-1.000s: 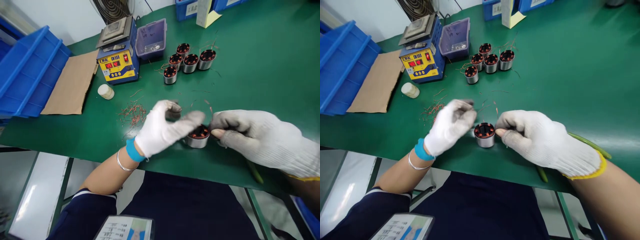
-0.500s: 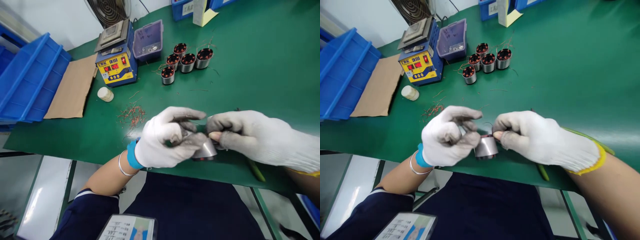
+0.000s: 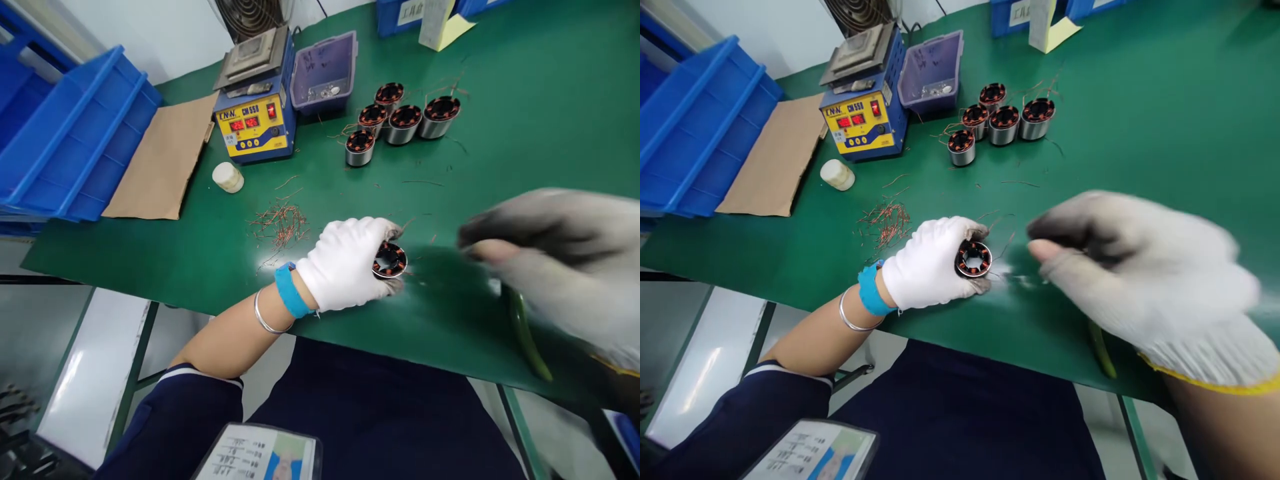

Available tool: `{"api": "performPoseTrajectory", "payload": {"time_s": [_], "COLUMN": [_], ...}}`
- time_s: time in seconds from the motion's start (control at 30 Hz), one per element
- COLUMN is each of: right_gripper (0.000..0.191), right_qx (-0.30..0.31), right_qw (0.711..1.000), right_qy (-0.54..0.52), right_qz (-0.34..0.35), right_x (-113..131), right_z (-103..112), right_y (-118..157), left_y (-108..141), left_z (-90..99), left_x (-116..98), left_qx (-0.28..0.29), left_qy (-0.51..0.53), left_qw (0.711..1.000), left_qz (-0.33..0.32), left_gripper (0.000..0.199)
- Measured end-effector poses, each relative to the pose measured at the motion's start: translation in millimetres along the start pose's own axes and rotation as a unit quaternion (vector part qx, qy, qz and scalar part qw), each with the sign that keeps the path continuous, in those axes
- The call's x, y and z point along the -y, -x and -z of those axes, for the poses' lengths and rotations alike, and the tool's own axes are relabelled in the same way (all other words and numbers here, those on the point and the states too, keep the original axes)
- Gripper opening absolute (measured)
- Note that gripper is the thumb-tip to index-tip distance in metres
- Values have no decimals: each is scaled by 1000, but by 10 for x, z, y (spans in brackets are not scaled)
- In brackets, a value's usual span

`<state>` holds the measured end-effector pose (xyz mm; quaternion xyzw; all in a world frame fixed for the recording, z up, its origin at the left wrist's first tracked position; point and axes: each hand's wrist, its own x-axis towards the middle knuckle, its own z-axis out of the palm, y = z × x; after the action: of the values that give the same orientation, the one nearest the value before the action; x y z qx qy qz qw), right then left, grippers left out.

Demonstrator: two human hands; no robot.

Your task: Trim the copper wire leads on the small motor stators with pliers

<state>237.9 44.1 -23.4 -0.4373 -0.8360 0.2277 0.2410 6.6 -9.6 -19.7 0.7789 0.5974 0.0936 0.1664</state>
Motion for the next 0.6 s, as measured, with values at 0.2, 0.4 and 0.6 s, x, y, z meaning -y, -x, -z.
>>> {"api": "performPoseTrajectory", "payload": {"time_s": [0.2,0.4,0.6], "right_gripper": [29,52,59], "right_qx": [-9,96,119], "right_qw": [949,959,958], "right_qy": [102,166,193], "right_qz": [297,210,174], "right_x": [108,73,121], "right_z": [-94,-242,-206], "right_y": [-100,-117,-59], "left_y": [-8,-26,-95], "left_z": [74,53,34], "left_x": [-31,62,172], "left_qx": [-17,-14,-20], "left_qy": [-11,-1,31], "left_qw": [997,1000,996], "left_qz": [70,-8,-77], "left_gripper": [65,43,43]}}
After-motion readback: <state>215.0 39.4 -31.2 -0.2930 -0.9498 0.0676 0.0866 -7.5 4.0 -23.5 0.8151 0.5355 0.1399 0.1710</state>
